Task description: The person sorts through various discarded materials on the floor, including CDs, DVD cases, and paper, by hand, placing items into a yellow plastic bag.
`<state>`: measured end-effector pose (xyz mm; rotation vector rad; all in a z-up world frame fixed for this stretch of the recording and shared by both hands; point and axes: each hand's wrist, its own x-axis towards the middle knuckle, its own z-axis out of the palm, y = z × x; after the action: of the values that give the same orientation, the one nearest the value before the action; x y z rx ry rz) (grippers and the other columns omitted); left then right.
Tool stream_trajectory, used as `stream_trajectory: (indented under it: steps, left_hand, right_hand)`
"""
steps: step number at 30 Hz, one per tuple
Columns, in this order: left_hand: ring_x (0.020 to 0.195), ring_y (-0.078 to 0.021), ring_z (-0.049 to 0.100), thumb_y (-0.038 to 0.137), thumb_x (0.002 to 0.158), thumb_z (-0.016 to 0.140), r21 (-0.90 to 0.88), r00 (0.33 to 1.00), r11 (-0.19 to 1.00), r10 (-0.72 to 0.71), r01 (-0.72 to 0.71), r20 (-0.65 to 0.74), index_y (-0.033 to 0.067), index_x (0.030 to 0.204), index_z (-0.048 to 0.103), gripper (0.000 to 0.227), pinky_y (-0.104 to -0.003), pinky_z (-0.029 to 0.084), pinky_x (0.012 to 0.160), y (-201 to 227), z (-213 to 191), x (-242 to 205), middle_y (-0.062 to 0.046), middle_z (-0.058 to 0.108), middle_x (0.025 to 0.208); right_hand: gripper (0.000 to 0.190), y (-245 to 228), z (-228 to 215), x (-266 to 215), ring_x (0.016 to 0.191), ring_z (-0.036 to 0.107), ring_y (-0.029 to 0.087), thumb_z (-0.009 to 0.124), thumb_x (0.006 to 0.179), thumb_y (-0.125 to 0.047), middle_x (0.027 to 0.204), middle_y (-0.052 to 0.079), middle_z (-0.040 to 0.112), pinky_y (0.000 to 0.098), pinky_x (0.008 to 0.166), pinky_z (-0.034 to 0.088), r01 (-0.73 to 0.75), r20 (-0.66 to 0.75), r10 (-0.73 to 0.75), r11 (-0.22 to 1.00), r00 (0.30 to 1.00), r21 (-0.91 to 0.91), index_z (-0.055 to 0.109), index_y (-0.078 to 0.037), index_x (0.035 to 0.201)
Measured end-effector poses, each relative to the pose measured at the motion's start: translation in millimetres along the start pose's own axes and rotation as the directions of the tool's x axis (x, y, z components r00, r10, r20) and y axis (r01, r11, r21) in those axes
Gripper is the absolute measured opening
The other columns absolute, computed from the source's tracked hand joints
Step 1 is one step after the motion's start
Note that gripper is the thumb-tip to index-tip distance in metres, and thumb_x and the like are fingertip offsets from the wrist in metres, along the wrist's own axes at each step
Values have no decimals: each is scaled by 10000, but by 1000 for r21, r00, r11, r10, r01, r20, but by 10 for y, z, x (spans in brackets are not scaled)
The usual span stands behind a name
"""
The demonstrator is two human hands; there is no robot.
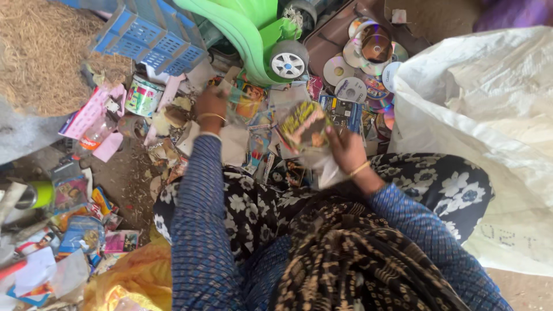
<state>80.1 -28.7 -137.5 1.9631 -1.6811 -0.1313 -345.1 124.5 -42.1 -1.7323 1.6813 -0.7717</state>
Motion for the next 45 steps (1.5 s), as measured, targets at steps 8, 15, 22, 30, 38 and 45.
stream_trajectory:
  steps: [8, 15, 22, 30, 38, 45]
  left_hand:
    - [830, -403, 703, 124, 875, 657, -160, 990, 980, 131, -122, 48, 95, 902, 713, 68, -501, 554, 727, 279, 747, -776, -186, 721, 869]
    - [911, -460, 659, 94, 712, 624, -127, 880, 872, 476, -472, -1, 8, 874, 695, 197, -531, 511, 947, 1448, 1044, -1813, -247, 687, 901]
    - [1096, -352, 676, 205, 943, 612, -845, 654, 418, 544, 333, 526, 45, 1249, 662, 349, -428, 540, 984, 1395, 217, -1548, -194, 696, 1223]
    - [1322, -369, 542, 576, 809, 820, 170, 535, 984, -113, -57, 837, 101, 1439, 494, 854, -498, 487, 1059, 992, 436, -1728, -186, 554, 1423]
    - [1369, -403, 480, 336, 915, 703, 381, 674, 919, -346, 103, 652, 146, 1556, 331, 765, -626, 485, 981, 1048, 1015, -2481, -188, 493, 1465]
    - [1132, -374, 655, 245, 872, 711, 144, 589, 990, -119, 4, 799, 74, 1179, 727, 352, -458, 535, 954, 383, 1271, -1937, -204, 680, 1254]
  right_hand:
    - [351, 214, 532, 339, 677, 609, 116, 715, 1004, -350, 857, 37, 701, 301, 577, 473, -398, 249, 345, 482, 905, 780, 720, 1, 989]
    - [303, -145, 457, 107, 889, 688, 115, 746, 972, -264, 1052, 75, 743, 256, 771, 547, -258, 155, 242, 482, 958, 837, 701, -12, 1134]
    - [319, -248, 424, 155, 961, 706, 165, 727, 1001, -126, 1145, 129, 743, 282, 835, 575, -173, 125, 123, 581, 985, 795, 653, 67, 1244]
    - [433, -377, 349, 91, 1102, 640, 138, 666, 1001, 16, 1242, 86, 646, 261, 962, 550, 40, -15, -49, 572, 999, 819, 479, 35, 1391]
    - [271, -535, 334, -110, 957, 662, 125, 649, 1000, -24, 1098, 77, 697, 263, 831, 565, -3, 17, -15, 657, 1000, 754, 594, 45, 1256]
    - [183, -286, 349, 23, 907, 646, 86, 655, 1007, -59, 1043, 36, 735, 231, 797, 528, -33, -8, 56, 698, 998, 716, 682, 17, 1171]
